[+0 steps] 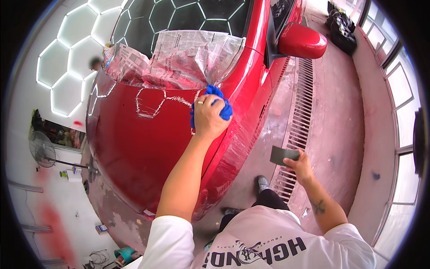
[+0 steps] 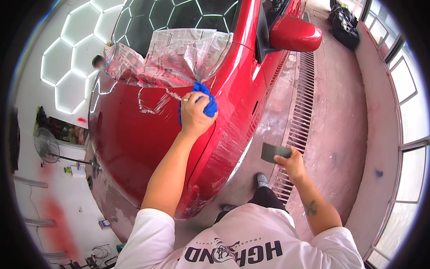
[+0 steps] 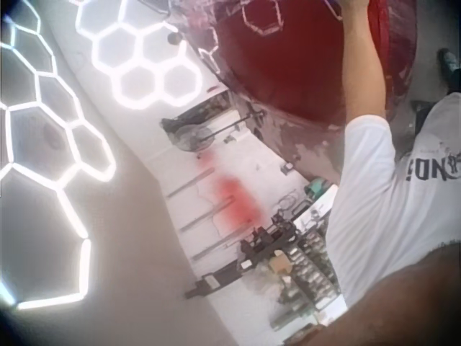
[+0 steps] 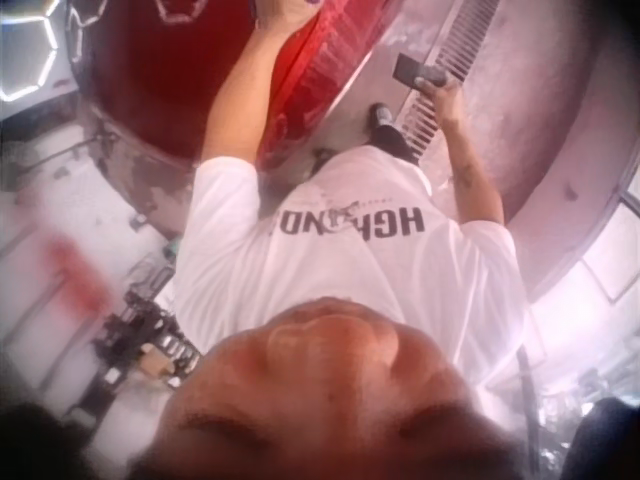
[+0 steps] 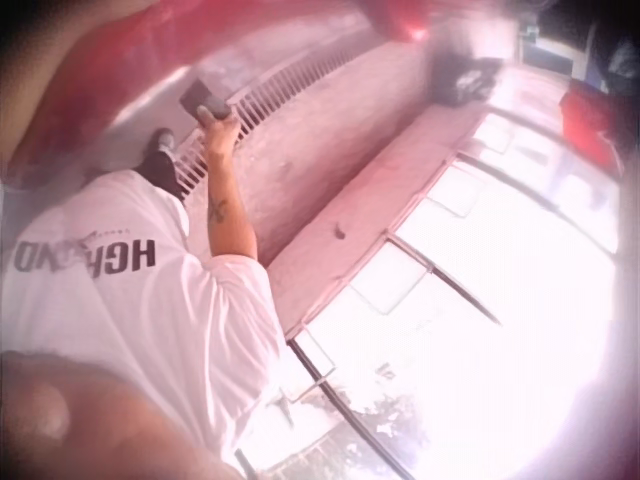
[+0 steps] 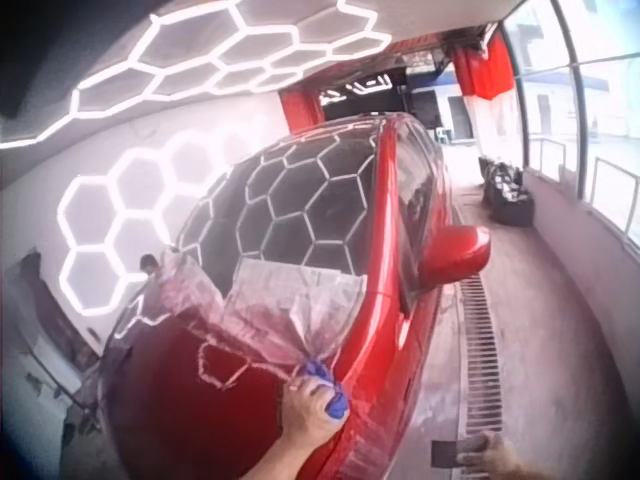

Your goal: The person applies a white compound to the red car hood and rubs it in with a blue cloth, then uses a sanding block to smooth the surface. They repeatedly wipe and sand different sections of the hood while another person works nearby.

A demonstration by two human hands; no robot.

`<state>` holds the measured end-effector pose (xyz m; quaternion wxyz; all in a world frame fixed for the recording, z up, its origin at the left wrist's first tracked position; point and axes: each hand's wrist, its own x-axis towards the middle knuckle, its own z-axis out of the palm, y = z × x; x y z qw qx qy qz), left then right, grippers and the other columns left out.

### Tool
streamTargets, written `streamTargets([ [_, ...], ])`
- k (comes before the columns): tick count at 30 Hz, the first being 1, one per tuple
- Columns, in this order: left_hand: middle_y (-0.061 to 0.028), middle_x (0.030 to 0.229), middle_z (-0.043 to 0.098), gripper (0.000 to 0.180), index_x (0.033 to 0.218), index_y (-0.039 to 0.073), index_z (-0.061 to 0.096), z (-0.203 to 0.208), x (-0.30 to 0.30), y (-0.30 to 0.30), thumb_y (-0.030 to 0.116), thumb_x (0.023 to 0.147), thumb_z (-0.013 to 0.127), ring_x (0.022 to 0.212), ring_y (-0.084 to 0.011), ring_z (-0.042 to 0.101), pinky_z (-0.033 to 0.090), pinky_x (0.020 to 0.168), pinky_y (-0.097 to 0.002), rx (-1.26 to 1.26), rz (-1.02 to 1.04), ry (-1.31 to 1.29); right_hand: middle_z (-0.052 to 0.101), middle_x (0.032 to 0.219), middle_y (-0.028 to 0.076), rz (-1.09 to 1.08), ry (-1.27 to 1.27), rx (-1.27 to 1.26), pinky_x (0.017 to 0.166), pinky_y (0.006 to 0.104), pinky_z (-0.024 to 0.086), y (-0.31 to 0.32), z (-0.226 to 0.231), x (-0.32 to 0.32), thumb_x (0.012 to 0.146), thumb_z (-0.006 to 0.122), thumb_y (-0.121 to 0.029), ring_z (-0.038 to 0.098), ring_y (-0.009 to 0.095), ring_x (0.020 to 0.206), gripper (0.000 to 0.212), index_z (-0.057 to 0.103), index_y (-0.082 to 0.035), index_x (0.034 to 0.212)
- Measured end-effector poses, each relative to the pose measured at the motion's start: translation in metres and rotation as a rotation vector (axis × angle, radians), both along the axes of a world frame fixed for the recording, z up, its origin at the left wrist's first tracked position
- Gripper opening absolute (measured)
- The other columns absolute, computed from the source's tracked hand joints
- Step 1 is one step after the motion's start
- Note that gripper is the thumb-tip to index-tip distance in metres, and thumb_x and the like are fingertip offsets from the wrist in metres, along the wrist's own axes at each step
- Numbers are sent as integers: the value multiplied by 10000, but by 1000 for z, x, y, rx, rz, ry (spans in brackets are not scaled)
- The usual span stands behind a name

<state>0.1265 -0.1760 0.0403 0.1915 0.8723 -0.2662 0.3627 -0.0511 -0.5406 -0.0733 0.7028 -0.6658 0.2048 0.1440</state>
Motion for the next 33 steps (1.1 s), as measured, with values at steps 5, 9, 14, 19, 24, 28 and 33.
streamTargets([
  [5,-108,978,698,274,856,99,713,-9,-80,73,178,698,921,940,-384,694,560,874,-528,84,72,137,748,1133,30,-146,16,338,772,392,639,48,17,11,988,827,-21,745,180,1027,270,674,-65,1206],
  [9,-128,926,703,278,846,68,704,-14,-101,144,200,727,918,856,-407,704,578,778,-548,34,229,180,733,1161,78,-139,-147,420,816,487,655,130,61,33,1042,739,-20,748,273,1132,406,599,-67,1420],
  [14,-126,970,713,279,861,71,709,-24,-92,184,247,777,909,864,-415,709,576,782,-555,59,249,151,709,1426,296,-26,-372,-419,1025,449,624,253,78,77,1178,531,-133,697,406,1354,460,509,-60,1632],
  [19,-116,1016,718,284,893,83,726,-28,-94,179,292,810,900,954,-403,712,571,831,-549,31,224,164,370,1811,262,-92,-560,-930,1380,622,216,382,9,-3,1169,581,-309,306,441,1704,683,380,10,1738],
  [24,-103,1027,724,286,897,96,739,-25,-98,181,313,805,900,956,-387,717,560,849,-543,0,218,158,314,1841,262,-90,-481,-1039,1389,655,173,387,16,-4,1189,518,-361,246,432,1732,711,332,30,1753],
  [28,-100,1033,723,291,883,97,736,-31,-105,179,321,795,898,956,-378,715,563,856,-537,5,203,185,367,1808,288,-211,-474,-1030,1381,642,210,355,23,41,1219,440,-397,305,439,1707,681,370,57,1722],
  [33,-101,1018,719,302,875,97,725,-24,-97,186,314,772,908,958,-375,714,563,852,-535,-11,208,140,291,1845,278,16,-427,-1101,1400,627,159,395,11,-21,1207,456,-423,246,410,1737,741,301,42,1761],
])
